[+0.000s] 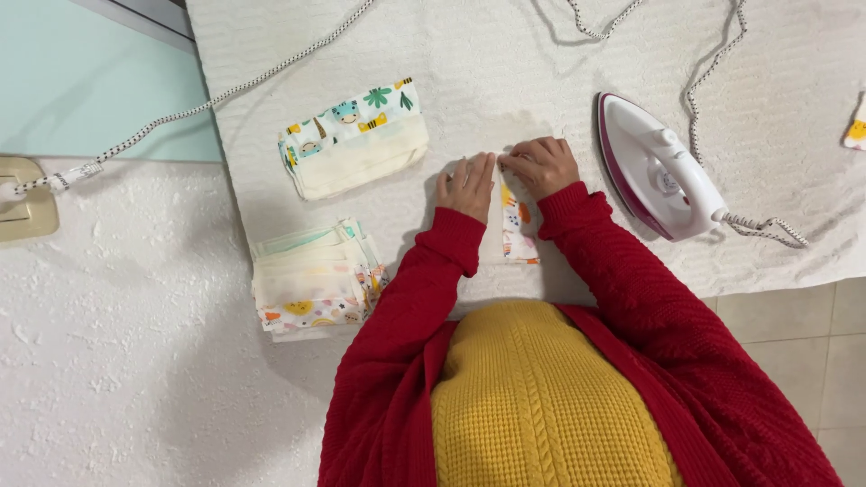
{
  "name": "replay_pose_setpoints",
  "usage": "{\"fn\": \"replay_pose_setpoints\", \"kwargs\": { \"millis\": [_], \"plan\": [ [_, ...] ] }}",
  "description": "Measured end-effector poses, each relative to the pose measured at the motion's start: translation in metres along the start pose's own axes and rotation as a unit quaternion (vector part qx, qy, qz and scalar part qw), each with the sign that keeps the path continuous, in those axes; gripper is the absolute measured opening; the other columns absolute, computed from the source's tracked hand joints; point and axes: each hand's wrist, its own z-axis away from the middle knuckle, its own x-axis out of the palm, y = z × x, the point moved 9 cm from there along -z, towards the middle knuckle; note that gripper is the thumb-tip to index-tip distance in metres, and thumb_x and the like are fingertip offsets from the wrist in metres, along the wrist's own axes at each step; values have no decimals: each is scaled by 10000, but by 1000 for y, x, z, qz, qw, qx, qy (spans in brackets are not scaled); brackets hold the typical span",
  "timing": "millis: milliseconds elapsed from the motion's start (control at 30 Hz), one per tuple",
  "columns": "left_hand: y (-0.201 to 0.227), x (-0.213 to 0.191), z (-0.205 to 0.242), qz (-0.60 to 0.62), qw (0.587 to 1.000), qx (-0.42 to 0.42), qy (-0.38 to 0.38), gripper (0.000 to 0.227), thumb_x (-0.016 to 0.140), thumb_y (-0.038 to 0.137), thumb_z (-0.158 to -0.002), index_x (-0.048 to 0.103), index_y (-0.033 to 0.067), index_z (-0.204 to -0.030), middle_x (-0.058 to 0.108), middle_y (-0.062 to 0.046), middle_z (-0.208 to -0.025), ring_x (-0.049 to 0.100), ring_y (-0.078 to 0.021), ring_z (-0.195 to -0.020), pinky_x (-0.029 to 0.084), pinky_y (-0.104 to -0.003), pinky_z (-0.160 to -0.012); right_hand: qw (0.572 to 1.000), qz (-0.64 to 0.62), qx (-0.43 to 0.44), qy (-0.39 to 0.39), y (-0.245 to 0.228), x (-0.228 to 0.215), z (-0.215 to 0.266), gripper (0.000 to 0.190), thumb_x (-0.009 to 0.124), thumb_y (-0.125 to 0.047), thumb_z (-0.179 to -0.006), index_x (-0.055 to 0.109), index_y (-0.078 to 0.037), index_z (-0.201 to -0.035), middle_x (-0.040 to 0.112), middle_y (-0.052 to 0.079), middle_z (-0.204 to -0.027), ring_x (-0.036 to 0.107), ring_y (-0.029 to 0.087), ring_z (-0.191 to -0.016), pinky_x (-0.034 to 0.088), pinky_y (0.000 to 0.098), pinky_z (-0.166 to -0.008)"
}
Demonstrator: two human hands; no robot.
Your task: Ironing and folding small pieces of patterned fabric on a workshop table.
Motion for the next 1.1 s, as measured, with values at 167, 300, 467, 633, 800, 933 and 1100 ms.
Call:
{"fn": "replay_pose_setpoints", "kwargs": {
  "millis": [167, 300, 467, 633, 800, 933, 1100],
  "plan": [
    [-2, 4, 0, -35, 999, 8, -22, 532, 647, 267, -1024, 490, 208, -1529, 514, 13, -1468, 499, -238, -1293, 425, -492, -1044, 999, 28, -29, -7, -9, -16, -1, 270, 850, -94, -821, 814, -178, -1075, 744, -26, -1100, 644, 175, -1051, 513, 343, -920],
    [1, 7, -4, -60, 998, 6, -33, 603, 703, 376, -971, 466, 322, -1523, 508, -1, -1371, 487, -264, -1239, 418, -495, -994, 997, 57, -48, -33, -12, -23, -3, 323, 847, -115, -792, 810, -183, -1106, 754, -30, -1155, 652, 181, -1116, 513, 353, -959],
    [-2, 20, -2, -77, 996, 6, -47, 647, 727, 427, -935, 454, 367, -1519, 480, 15, -1371, 467, -254, -1251, 417, -500, -985, 997, 62, -51, -18, -3, -30, 3, 267, 848, -129, -841, 801, -169, -1101, 756, -33, -1161, 652, 171, -1136, 511, 365, -962],
    [-2, 31, 1, -81, 996, 10, -45, 658, 734, 446, -939, 444, 368, -1524, 454, -2, -1377, 446, -267, -1255, 412, -520, -989, 995, 92, -49, -13, 7, -34, 10, 201, 835, -117, -881, 791, -149, -1074, 765, -36, -1178, 652, 161, -1129, 515, 365, -951],
    [-2, 32, 4, -67, 997, 7, -47, 660, 737, 448, -938, 441, 377, -1523, 443, -23, -1378, 429, -283, -1268, 402, -546, -999, 994, 96, -41, -4, 9, -22, 2, 217, 837, -143, -892, 777, -93, -1095, 760, 16, -1141, 654, 193, -1063, 533, 363, -899],
    [-2, 28, -1, -71, 997, 0, -30, 670, 746, 453, -913, 445, 381, -1507, 449, -10, -1372, 435, -278, -1268, 403, -551, -1006, 996, 77, -42, -7, 13, -9, -3, 189, 843, -134, -880, 769, -95, -1049, 761, 22, -1110, 671, 195, -1026, 549, 367, -880],
    [1, 18, -4, -72, 996, -5, -50, 658, 754, 452, -897, 485, 366, -1492, 464, -8, -1340, 444, -266, -1233, 403, -537, -975, 996, 71, -48, 10, 14, -13, -2, 178, 863, -82, -842, 783, -107, -999, 768, 25, -1078, 704, 185, -964, 599, 348, -831]
  ]
}}
